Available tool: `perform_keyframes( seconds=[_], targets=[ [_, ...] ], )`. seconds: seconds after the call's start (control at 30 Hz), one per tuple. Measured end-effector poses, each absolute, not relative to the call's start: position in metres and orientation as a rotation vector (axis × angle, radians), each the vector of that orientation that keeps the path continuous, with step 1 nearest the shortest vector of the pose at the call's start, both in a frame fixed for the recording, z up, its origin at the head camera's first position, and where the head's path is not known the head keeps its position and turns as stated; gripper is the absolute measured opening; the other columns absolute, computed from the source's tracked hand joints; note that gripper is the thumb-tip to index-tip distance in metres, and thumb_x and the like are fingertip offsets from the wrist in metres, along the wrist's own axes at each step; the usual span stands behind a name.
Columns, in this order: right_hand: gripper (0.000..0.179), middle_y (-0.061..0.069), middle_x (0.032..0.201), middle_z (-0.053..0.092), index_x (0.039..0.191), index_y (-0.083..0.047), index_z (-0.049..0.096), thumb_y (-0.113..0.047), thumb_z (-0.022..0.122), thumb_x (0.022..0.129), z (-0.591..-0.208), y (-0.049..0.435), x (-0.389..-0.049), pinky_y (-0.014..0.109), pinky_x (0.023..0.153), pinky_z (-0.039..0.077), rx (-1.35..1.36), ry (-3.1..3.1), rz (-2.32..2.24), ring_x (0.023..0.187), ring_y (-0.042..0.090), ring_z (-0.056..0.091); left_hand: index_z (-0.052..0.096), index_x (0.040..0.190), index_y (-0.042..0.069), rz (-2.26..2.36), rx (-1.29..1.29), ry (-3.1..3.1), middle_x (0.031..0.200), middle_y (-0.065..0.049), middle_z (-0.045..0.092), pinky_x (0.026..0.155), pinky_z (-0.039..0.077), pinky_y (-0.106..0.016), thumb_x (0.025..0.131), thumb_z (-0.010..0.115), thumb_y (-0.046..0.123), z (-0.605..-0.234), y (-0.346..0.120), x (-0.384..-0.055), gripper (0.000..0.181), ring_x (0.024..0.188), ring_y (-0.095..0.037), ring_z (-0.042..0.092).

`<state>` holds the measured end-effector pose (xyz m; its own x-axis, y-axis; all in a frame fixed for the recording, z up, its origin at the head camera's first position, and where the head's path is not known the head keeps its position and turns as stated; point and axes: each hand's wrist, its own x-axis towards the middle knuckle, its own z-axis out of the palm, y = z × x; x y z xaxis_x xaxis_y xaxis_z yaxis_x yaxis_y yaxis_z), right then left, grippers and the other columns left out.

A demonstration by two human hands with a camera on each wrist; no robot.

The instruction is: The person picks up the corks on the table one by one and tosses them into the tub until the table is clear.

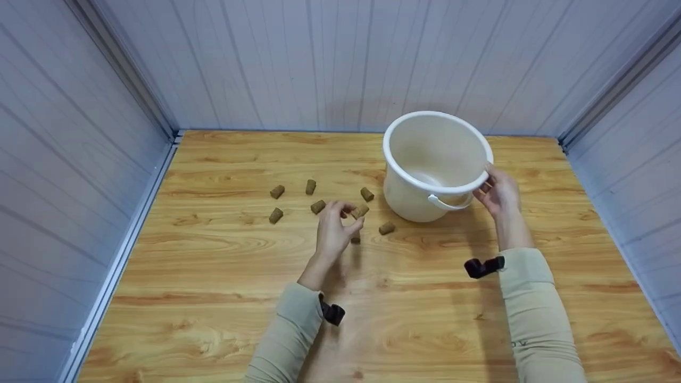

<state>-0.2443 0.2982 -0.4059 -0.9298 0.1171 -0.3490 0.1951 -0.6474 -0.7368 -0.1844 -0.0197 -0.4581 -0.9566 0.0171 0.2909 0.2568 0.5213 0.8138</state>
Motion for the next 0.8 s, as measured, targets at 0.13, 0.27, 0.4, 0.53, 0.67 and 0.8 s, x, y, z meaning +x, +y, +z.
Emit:
perform_keyframes(
  seconds=[0.13,0.27,0.4,0.53,0.67,0.8],
  targets=[
    [0.011,0.008,0.073,0.059,0.092,0.001,0.055,-0.009,0.055,0.087,-0.405,0.299,-0.244,0.028,0.055,0.047,0.589,1.294,-2.763,0.062,0.019,0.059,0.061,0.089,0.002,-1.395,-0.279,-2.515,0.086,-0.007,0.055,0.067,0.042,-0.027,0.074,0.069,0.013,-0.446,-0.01,-0.186,0.019,0.077,-0.021,0.051],
    [0.012,0.008,0.072,0.059,0.093,0.001,0.055,-0.009,0.056,0.086,-0.404,0.298,-0.244,0.028,0.055,0.047,0.602,1.296,-2.758,0.062,0.019,0.059,0.061,0.09,0.001,-1.397,-0.333,-2.507,0.088,-0.007,0.056,0.068,0.042,-0.025,0.074,0.069,0.011,-0.434,0.001,-0.189,0.021,0.078,-0.022,0.052],
    [0.013,0.008,0.072,0.059,0.095,0.001,0.055,-0.009,0.056,0.086,-0.403,0.297,-0.243,0.028,0.055,0.047,0.607,1.323,-2.75,0.062,0.019,0.058,0.061,0.092,0.001,-1.401,-0.378,-2.517,0.089,-0.007,0.055,0.07,0.042,-0.023,0.074,0.069,0.011,-0.426,0.011,-0.193,0.022,0.08,-0.022,0.053],
    [0.013,0.008,0.073,0.059,0.095,0.001,0.054,-0.009,0.054,0.087,-0.403,0.297,-0.244,0.028,0.055,0.048,0.592,1.323,-2.751,0.063,0.019,0.058,0.061,0.093,0.001,-1.407,-0.413,-2.509,0.09,-0.007,0.054,0.072,0.042,-0.022,0.074,0.069,0.012,-0.419,0.021,-0.198,0.023,0.081,-0.021,0.053],
    [0.012,0.009,0.074,0.059,0.094,0.001,0.054,-0.009,0.054,0.087,-0.404,0.297,-0.244,0.028,0.055,0.048,0.592,1.317,-2.754,0.062,0.019,0.059,0.061,0.092,0.002,-1.41,-0.424,-2.503,0.089,-0.005,0.054,0.071,0.041,-0.021,0.074,0.069,0.013,-0.412,0.031,-0.203,0.023,0.082,-0.021,0.053],
    [0.011,0.009,0.073,0.059,0.091,0.001,0.055,-0.009,0.055,0.086,-0.405,0.298,-0.245,0.028,0.054,0.047,0.596,1.306,-2.754,0.061,0.019,0.059,0.062,0.092,0.003,-1.391,-0.414,-2.523,0.089,-0.004,0.054,0.069,0.04,-0.019,0.074,0.07,0.015,-0.406,0.039,-0.208,0.023,0.08,-0.019,0.052]
  ],
)
